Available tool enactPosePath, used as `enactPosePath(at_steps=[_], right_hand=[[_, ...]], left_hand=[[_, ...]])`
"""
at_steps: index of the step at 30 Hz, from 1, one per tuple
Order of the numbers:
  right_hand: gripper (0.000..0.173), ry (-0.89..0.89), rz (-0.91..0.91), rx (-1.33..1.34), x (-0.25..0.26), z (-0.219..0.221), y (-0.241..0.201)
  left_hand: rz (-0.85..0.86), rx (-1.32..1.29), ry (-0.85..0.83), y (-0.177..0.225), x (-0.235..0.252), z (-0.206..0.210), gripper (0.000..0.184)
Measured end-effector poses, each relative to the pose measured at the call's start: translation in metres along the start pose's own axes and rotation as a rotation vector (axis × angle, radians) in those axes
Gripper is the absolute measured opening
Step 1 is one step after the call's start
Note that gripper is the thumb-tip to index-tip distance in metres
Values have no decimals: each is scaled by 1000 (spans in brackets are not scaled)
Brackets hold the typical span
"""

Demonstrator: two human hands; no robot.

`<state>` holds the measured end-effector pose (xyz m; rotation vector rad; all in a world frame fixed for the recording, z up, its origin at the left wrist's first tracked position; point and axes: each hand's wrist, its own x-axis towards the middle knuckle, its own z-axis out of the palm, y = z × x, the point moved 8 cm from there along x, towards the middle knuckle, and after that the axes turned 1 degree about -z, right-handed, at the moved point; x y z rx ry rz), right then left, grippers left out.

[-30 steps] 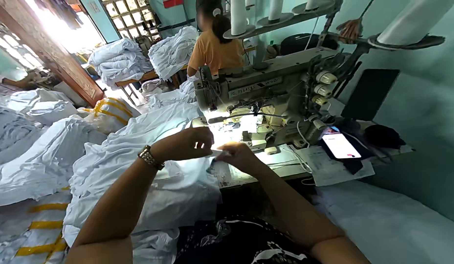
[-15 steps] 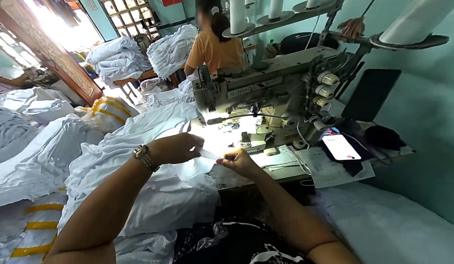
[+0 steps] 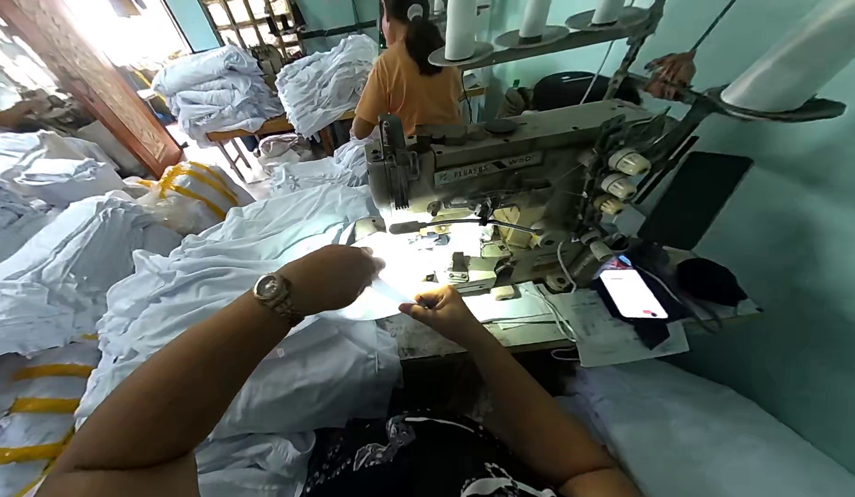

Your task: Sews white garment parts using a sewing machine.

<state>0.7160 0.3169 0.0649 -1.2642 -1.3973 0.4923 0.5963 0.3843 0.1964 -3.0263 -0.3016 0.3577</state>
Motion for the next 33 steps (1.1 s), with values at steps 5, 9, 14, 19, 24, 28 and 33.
enactPosePath(at_steps=[5,9,14,19,24,28,33], right_hand=[[33,-1,0,24,0,0,-2],[36,1,7,31,-1,2,-2],[30,4,-24,57,-3,2,-2],[24,5,-37,76,-4,5,-3],[23,-18,-47,84,-4,5,-1],[20,-13,-36,123,-4,3,-3],[21,-8,-25,136,-5,3,-3]], left_hand=[[-13,-7,-13,12,-2,-5,18],[-88,85,15,5,5,-6,22],[7,-24,48,11,5,-9,59],[-91,3,5,3,6,-14,64],[-46,-68,-74,7,7,-10,61],[50,-153,-92,17,6,-15,53],[-18,-105,-38,9,10,-21,53]])
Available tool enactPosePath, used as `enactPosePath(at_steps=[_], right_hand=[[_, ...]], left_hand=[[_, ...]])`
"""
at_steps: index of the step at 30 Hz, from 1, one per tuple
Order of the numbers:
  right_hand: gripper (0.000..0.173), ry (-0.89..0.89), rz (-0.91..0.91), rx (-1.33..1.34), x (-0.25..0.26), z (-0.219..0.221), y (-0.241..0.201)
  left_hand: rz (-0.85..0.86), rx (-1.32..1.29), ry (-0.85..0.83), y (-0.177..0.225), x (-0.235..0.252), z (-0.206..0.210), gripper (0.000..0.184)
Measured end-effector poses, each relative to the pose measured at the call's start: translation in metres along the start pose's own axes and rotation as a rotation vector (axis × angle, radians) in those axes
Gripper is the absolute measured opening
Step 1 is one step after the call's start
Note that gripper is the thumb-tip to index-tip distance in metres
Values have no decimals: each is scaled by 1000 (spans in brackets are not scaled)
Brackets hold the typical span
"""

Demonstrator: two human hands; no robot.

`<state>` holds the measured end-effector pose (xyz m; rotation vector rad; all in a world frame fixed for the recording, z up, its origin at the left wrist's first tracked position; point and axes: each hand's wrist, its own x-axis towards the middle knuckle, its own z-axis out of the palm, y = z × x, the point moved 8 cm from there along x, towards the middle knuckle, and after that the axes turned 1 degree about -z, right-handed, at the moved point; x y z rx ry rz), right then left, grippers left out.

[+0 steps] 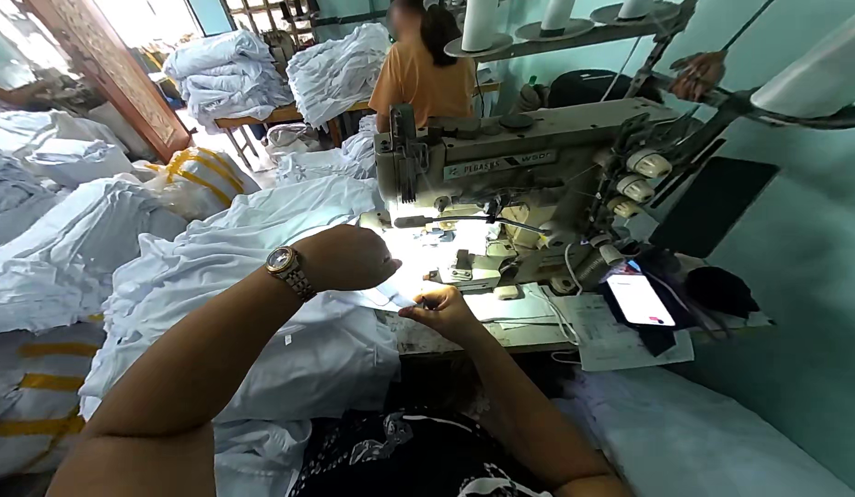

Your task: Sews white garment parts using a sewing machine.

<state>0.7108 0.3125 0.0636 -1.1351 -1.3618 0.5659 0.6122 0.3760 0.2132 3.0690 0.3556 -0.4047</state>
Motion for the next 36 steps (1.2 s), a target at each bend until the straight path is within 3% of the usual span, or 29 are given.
enactPosePath(at_steps=[10,14,17,21,28,36], right_hand=[[22,12,17,36,-1,-4,1],[21,48,8,46,-4,-10,2],[17,91,0,56,-6,-15,2],[14,168,-44,16,-14,-17,4],[8,288,-112,-267,-7,-18,-7],[11,293,-245,-521,-7,-10,-10]], left_hand=[[81,-88,80,2,-3,-6,56],[97,-75,239,-7,-7,1,53],[73,-83,355,-12,-9,16,50],[44,2,442,-20,0,54,59],[-12,52,341,-33,27,90,20],[-23,106,422,-47,37,87,14]])
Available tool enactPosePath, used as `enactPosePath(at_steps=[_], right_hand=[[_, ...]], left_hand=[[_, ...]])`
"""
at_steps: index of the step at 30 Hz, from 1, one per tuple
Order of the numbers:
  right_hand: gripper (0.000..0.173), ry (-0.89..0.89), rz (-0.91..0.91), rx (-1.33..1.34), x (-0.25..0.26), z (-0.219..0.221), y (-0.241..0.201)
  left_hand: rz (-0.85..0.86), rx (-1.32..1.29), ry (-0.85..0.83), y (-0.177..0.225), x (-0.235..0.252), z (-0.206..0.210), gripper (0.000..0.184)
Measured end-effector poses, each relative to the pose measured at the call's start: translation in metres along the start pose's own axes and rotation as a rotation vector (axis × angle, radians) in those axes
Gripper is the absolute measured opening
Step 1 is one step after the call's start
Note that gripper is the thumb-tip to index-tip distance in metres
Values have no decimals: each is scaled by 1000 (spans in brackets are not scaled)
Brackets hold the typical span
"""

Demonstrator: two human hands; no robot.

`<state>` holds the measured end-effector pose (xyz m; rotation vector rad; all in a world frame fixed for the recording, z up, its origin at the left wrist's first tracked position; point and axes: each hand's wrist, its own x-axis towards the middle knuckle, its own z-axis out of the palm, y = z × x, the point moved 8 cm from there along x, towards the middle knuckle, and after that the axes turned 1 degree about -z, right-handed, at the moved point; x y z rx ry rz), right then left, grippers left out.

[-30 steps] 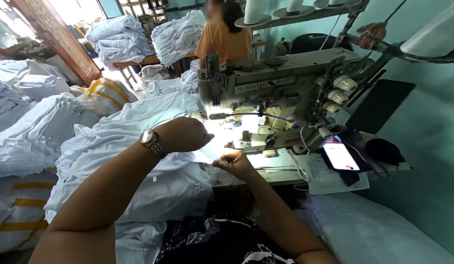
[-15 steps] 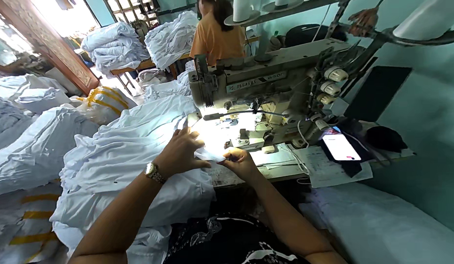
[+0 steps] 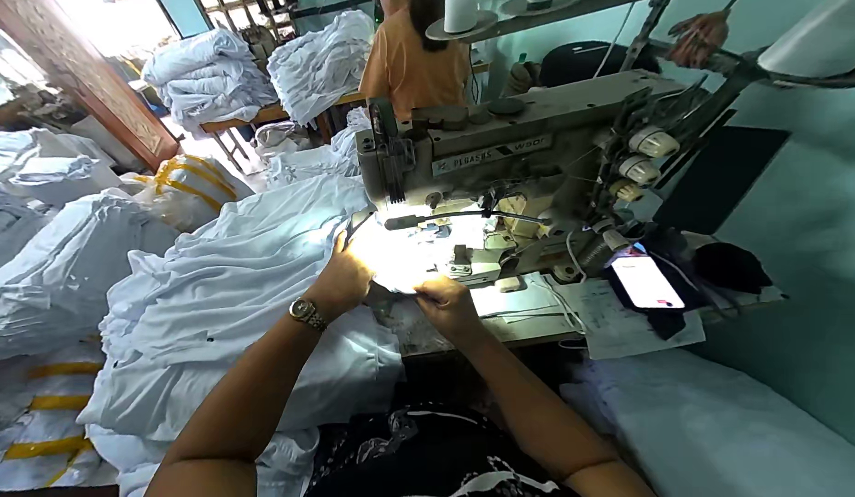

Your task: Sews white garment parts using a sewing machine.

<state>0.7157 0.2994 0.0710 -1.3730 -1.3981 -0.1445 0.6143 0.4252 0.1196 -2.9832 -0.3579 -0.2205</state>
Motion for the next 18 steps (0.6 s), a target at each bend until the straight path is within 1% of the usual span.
enactPosePath(at_steps=[2,3,5,6,7,8,11,14,16,18], right_hand=[[12,11,-39,-103,5,3,-1],[13,3,-42,-161,8,5,-1],[14,-65,-1,-252,16,10,-1],[16,-125,31,-270,19,12,0],[18,-176,55,-264,19,12,0],[20,-180,46,-240,17,11,-1],[23,-54,-53,-65,1,3,-9],[25,11,-80,161,-27,10,-10],[25,-34,-71,163,-46,24,-4],[27,-135,-67,69,-57,39,3]], left_hand=[[-47,13,-10,-10,7,5,15],[-77,-9,-1,-16,10,8,20],[-122,-64,34,-25,14,13,33],[-130,-77,63,-27,16,13,35],[-140,-91,83,-28,17,13,37],[-146,-97,96,-27,18,14,37],[-192,-170,140,-29,16,13,37],[-228,-263,166,-30,12,13,36],[-245,-311,173,-32,12,13,35],[-255,-338,183,-32,12,11,33]])
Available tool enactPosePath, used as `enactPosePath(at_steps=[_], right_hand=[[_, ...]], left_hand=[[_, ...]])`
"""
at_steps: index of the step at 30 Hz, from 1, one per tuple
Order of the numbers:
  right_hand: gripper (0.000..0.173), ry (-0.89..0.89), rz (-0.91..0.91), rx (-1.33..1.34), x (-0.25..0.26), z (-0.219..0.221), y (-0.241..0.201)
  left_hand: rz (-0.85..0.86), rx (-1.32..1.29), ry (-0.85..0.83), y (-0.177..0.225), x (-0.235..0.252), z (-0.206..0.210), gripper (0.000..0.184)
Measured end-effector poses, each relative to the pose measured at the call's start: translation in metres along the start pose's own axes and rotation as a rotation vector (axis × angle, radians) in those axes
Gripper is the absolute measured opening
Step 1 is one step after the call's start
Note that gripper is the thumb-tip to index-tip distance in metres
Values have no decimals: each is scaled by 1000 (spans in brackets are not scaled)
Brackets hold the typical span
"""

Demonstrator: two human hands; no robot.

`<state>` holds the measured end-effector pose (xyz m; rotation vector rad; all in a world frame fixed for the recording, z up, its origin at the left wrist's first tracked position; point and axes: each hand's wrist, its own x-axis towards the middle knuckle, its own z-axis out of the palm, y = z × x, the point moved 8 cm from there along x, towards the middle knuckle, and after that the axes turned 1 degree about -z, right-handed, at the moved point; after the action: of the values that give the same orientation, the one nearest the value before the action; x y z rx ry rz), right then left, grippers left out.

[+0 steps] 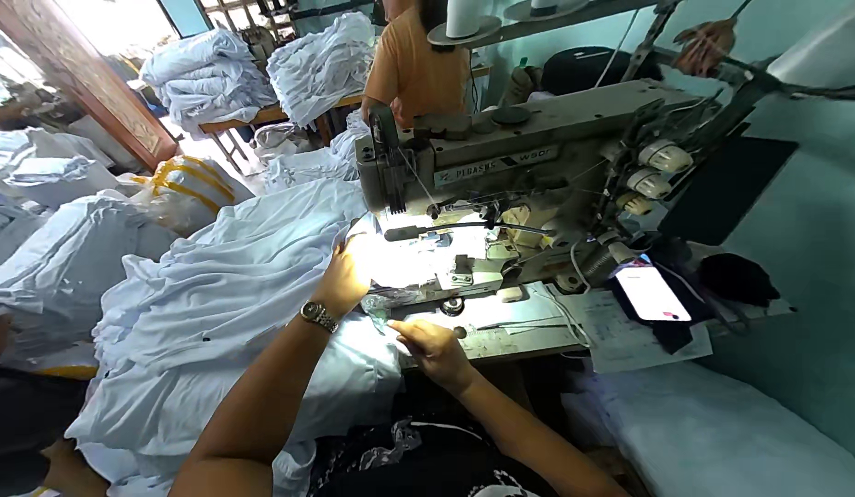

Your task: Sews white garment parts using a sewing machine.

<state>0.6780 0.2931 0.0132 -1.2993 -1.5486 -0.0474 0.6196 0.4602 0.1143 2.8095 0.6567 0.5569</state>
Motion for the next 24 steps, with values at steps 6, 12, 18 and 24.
enactPosePath(at_steps=[6,12,18,24], right_hand=[[29,-195,79,-181,-2,21,12],[30,-228,132,-164,2,21,17],[33,-214,150,-120,5,17,22],[15,143,121,212,10,-27,17]], left_hand=[[-5,-32,-22,2,2,-2,44],[-29,-41,-28,-2,5,3,35],[-12,-87,20,-1,7,1,34],[19,-139,58,-2,5,4,35]])
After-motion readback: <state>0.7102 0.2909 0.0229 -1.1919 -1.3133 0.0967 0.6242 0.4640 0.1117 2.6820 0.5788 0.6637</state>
